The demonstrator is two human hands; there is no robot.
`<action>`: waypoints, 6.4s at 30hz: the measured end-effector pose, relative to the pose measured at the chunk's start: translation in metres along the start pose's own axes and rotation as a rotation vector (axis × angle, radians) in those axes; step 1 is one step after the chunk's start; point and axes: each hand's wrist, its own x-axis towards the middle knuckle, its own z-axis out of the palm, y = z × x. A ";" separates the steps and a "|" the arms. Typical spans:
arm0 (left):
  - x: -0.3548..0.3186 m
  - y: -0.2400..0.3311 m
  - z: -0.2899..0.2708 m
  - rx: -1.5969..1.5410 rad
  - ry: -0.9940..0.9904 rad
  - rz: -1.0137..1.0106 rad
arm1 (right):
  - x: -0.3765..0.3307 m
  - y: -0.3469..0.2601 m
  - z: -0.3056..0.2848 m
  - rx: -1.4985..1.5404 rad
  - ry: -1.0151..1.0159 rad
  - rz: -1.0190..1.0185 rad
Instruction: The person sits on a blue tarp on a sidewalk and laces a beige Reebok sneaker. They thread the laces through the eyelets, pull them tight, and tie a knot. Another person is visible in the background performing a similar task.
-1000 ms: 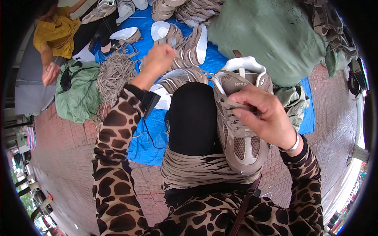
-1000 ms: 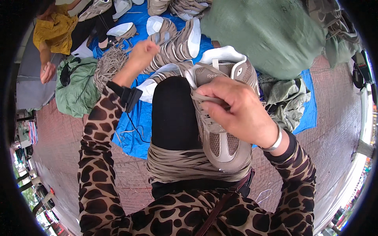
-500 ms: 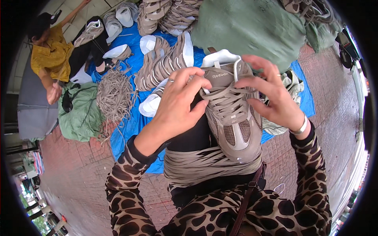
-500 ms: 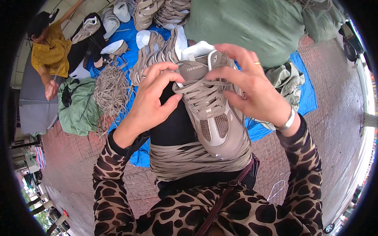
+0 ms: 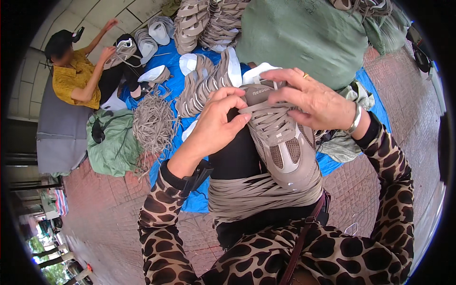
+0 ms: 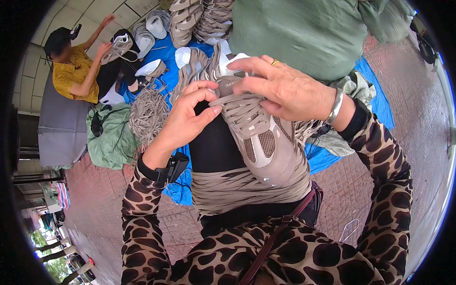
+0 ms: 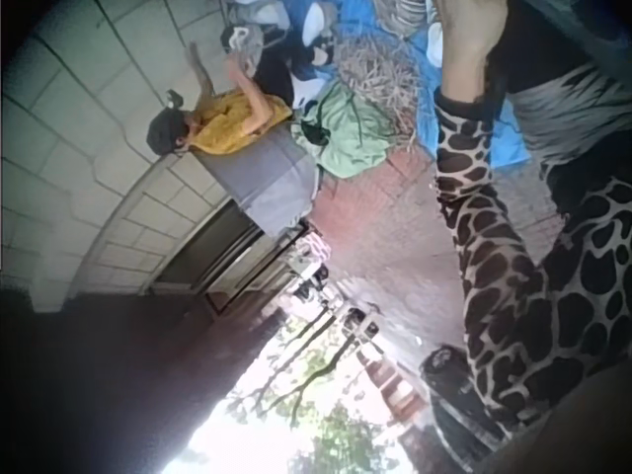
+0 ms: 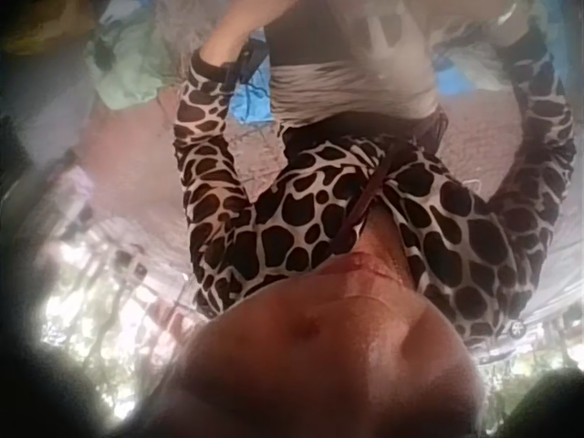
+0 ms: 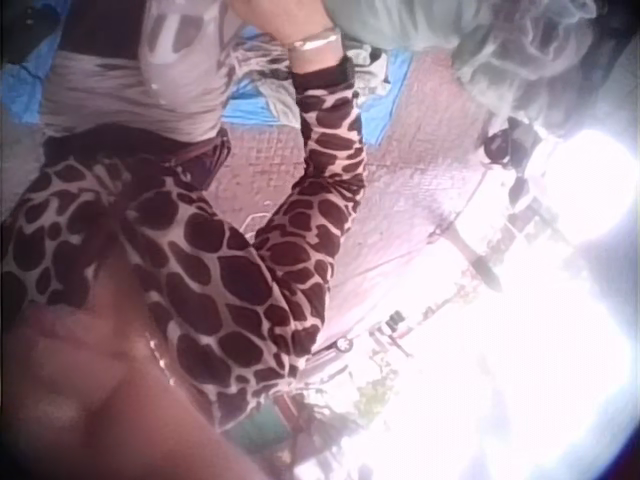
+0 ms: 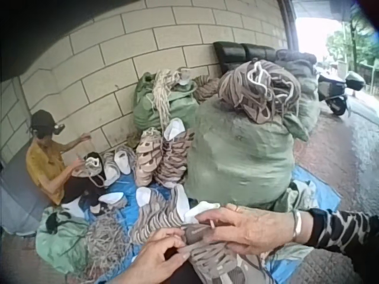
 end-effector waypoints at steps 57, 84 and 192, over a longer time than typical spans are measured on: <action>-0.066 0.079 0.069 0.517 0.043 0.188 | -0.044 -0.012 0.083 2.268 0.829 0.515; -0.049 -0.109 -0.076 0.630 0.319 -0.127 | -0.006 0.112 0.010 0.764 0.385 0.571; 0.043 -0.021 0.023 0.051 -0.156 0.005 | -0.114 -0.107 0.087 1.876 0.479 1.222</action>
